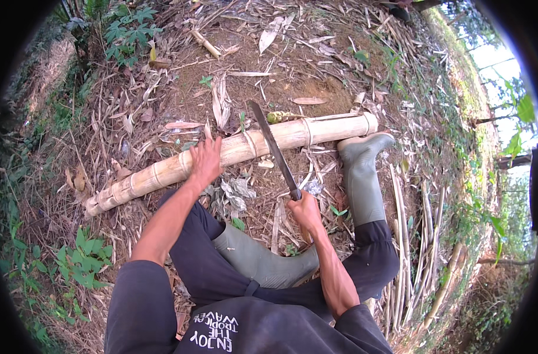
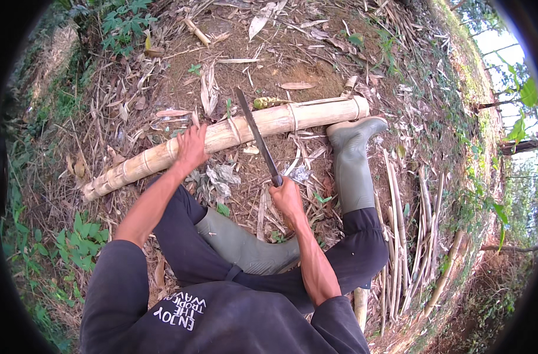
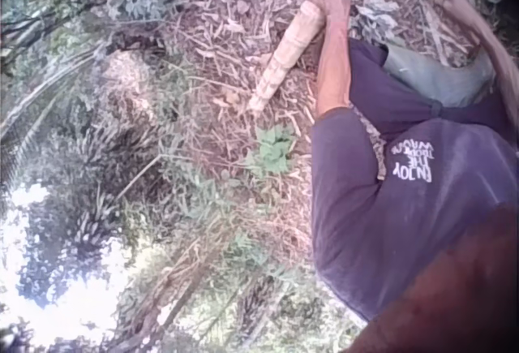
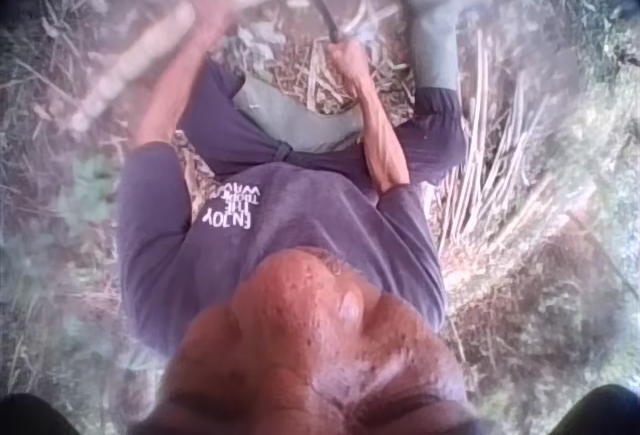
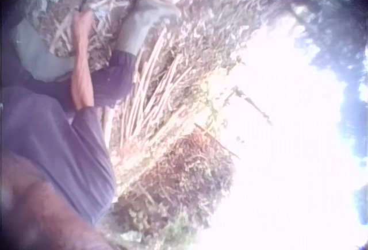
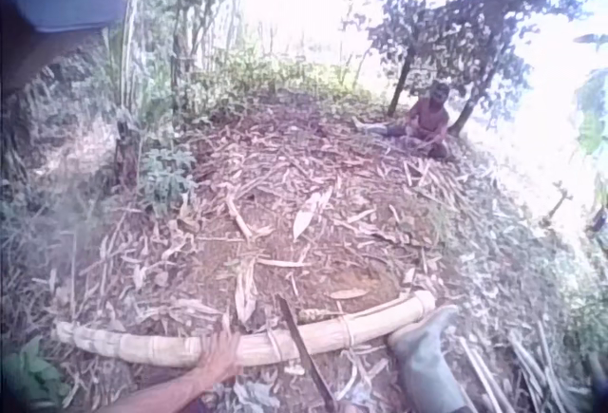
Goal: The person sits on the ground in a wooded area and uses a machete to chop a long bamboo pole into smaller sections. They position the bamboo between their legs, strike it repeatedly with the machete to sever the stalk, and then separate the cut pieces.
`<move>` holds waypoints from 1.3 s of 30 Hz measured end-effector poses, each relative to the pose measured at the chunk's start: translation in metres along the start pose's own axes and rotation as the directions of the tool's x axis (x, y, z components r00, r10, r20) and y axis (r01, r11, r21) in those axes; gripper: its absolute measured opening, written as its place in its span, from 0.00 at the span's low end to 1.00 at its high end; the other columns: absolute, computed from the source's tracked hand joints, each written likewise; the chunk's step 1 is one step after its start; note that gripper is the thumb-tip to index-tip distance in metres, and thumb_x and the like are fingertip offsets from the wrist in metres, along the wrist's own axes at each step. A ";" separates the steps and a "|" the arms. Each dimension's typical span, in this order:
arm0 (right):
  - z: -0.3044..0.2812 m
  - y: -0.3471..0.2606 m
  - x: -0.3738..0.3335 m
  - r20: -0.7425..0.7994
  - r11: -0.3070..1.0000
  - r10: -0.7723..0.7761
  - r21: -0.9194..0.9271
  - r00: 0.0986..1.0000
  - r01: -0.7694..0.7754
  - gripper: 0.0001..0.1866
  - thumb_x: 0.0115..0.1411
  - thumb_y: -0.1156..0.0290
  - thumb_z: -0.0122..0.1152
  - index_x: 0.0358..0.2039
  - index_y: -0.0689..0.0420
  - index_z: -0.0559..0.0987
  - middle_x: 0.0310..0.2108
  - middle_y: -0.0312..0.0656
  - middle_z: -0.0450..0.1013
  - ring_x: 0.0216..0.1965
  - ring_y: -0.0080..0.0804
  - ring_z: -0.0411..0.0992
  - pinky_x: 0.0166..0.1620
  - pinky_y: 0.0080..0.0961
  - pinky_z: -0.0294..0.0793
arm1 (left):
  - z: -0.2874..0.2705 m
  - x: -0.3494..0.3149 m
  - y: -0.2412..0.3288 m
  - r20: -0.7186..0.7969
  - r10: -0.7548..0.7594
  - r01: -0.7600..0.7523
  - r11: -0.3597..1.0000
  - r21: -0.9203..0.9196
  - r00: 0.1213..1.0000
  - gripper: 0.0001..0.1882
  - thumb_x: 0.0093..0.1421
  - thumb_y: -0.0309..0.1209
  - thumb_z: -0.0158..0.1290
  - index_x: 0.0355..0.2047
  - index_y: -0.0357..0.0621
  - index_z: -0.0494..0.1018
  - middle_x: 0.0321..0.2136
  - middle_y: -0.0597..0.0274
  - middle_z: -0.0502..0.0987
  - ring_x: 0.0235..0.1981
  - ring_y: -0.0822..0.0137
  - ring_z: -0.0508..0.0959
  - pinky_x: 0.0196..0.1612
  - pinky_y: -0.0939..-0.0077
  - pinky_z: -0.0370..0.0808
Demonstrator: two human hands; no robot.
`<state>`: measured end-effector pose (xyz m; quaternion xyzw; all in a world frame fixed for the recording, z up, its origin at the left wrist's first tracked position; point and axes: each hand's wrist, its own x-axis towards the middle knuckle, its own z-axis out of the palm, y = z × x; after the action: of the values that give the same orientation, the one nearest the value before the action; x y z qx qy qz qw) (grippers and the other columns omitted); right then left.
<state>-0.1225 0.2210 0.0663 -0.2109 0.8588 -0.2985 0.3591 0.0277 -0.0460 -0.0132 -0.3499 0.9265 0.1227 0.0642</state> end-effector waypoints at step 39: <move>0.020 -0.054 0.000 -0.108 0.975 -0.024 0.217 0.994 0.047 0.12 0.58 0.69 0.59 0.39 0.62 0.73 0.21 0.38 0.70 0.16 0.20 0.63 0.17 0.20 0.64 | -0.015 0.041 -0.049 0.339 0.295 -0.147 0.905 -0.399 0.893 0.45 0.30 0.38 0.69 0.50 0.33 0.65 0.41 0.39 0.76 0.45 0.47 0.76 0.50 0.63 0.73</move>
<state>-0.0993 0.1745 0.0907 -0.1693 0.8343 -0.4084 0.3294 0.0290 -0.1118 -0.0163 -0.2145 0.8900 0.3658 0.1676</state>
